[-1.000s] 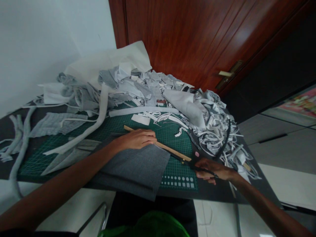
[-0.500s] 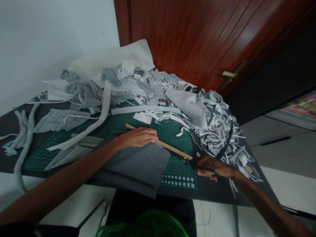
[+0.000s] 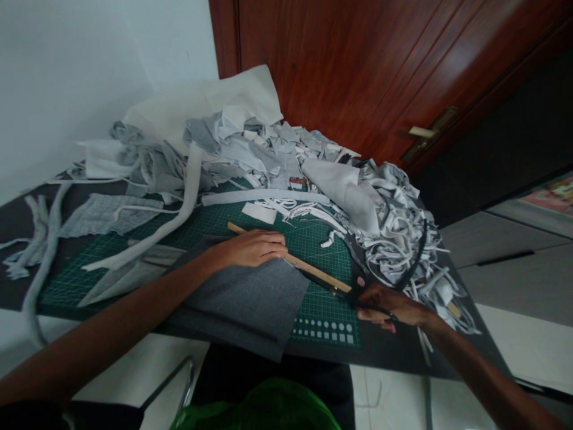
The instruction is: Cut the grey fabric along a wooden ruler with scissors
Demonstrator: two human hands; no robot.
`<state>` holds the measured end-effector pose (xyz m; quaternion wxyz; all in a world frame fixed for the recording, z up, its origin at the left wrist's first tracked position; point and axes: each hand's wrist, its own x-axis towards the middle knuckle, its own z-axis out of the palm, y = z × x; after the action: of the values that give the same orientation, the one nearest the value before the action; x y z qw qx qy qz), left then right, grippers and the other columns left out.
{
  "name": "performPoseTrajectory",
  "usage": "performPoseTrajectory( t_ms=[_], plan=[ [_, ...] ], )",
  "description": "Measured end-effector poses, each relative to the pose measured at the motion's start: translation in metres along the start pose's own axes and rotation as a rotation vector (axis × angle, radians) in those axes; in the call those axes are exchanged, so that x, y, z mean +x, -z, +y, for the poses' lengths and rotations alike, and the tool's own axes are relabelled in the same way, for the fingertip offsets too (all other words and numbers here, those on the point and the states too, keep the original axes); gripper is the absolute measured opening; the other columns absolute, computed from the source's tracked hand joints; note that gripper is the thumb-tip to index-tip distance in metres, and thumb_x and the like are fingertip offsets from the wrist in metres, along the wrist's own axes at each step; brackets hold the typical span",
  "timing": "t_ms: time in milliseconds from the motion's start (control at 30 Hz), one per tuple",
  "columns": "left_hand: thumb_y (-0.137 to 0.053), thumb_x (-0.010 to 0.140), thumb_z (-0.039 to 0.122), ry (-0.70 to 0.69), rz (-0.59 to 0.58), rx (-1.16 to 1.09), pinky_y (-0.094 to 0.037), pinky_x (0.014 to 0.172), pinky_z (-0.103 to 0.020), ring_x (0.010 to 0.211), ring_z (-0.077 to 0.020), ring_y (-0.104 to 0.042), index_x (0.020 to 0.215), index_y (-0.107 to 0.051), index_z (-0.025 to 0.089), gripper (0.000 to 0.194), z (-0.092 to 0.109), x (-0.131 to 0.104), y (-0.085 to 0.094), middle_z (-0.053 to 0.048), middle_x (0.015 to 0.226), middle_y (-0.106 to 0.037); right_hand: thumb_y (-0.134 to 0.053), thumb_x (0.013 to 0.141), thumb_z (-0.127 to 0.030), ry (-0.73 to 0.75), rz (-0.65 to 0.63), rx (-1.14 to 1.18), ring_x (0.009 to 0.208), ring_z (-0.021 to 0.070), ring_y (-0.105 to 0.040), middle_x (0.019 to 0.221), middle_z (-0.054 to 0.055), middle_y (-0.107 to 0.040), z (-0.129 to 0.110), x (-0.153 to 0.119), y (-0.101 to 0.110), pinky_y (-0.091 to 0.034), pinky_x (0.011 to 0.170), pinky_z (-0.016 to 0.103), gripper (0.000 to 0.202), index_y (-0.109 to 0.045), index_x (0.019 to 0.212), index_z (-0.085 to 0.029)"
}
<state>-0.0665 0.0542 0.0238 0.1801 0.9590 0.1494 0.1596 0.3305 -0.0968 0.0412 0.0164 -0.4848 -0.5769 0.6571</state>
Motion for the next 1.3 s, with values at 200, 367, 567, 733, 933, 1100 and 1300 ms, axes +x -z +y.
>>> performPoseTrajectory(
  t_ms=[200, 367, 567, 733, 933, 1100, 1300],
  plan=[
    [-0.050, 0.110, 0.027, -0.002, 0.002, 0.016, -0.049, 0.087, -0.028, 0.101, -0.0180, -0.066, 0.111, -0.073, 0.023, 0.024, -0.001, 0.000, -0.001, -0.004, 0.109, -0.070, -0.079, 0.085, -0.068, -0.023, 0.011, 0.021, 0.041, 0.0048, -0.039, 0.055, -0.008, -0.042, -0.004, 0.002, -0.005, -0.036, 0.037, 0.018, 0.062, -0.044, 0.066, -0.020],
    [-0.046, 0.112, 0.028, 0.033, -0.044, 0.040, -0.048, 0.090, -0.026, 0.103, -0.0172, -0.066, 0.113, -0.072, 0.023, 0.026, 0.001, 0.001, 0.000, -0.004, 0.112, -0.070, -0.080, 0.082, -0.071, -0.034, 0.010, 0.010, 0.042, 0.0051, -0.041, 0.053, -0.008, -0.042, -0.006, 0.002, -0.006, -0.038, 0.038, 0.017, 0.065, -0.043, 0.065, -0.021],
    [-0.049, 0.110, 0.028, 0.049, -0.001, 0.008, -0.048, 0.091, -0.027, 0.104, -0.0173, -0.066, 0.112, -0.074, 0.023, 0.025, 0.001, 0.001, 0.000, -0.003, 0.112, -0.071, -0.078, 0.082, -0.072, -0.019, 0.007, -0.012, 0.042, 0.0054, -0.041, 0.054, -0.008, -0.042, -0.006, 0.002, -0.006, -0.039, 0.039, 0.019, 0.064, -0.043, 0.067, -0.021],
    [-0.050, 0.110, 0.027, 0.030, 0.026, 0.013, -0.049, 0.089, -0.027, 0.100, -0.0168, -0.066, 0.111, -0.074, 0.023, 0.024, -0.002, 0.001, -0.002, -0.003, 0.110, -0.071, -0.076, 0.082, -0.075, -0.027, 0.005, -0.034, 0.041, 0.0059, -0.040, 0.053, -0.008, -0.044, -0.007, 0.004, -0.006, -0.038, 0.040, 0.019, 0.064, -0.044, 0.067, -0.021],
    [-0.052, 0.109, 0.026, 0.020, 0.032, 0.022, -0.048, 0.088, -0.026, 0.099, -0.0161, -0.067, 0.108, -0.074, 0.024, 0.023, -0.004, 0.002, -0.004, -0.002, 0.107, -0.070, -0.072, 0.085, -0.077, 0.004, 0.033, -0.103, 0.041, 0.0064, -0.043, 0.051, -0.007, -0.045, -0.020, 0.008, -0.007, -0.038, 0.042, 0.019, 0.066, -0.043, 0.065, -0.021],
    [-0.052, 0.110, 0.027, 0.028, 0.036, 0.015, -0.047, 0.087, -0.025, 0.099, -0.0162, -0.067, 0.110, -0.074, 0.024, 0.022, -0.002, 0.002, -0.003, -0.002, 0.108, -0.071, -0.071, 0.086, -0.077, 0.016, 0.020, -0.103, 0.041, 0.0066, -0.042, 0.050, -0.007, -0.044, -0.025, 0.013, -0.007, -0.040, 0.041, 0.020, 0.066, -0.045, 0.064, -0.021],
    [-0.052, 0.110, 0.026, 0.031, 0.024, 0.015, -0.047, 0.087, -0.026, 0.100, -0.0162, -0.067, 0.110, -0.073, 0.022, 0.021, 0.000, 0.001, -0.001, -0.002, 0.109, -0.070, -0.070, 0.089, -0.074, 0.021, 0.021, -0.137, 0.040, 0.0067, -0.043, 0.050, -0.007, -0.045, -0.026, 0.017, -0.004, -0.041, 0.040, 0.019, 0.063, -0.047, 0.065, -0.020]
  ],
)
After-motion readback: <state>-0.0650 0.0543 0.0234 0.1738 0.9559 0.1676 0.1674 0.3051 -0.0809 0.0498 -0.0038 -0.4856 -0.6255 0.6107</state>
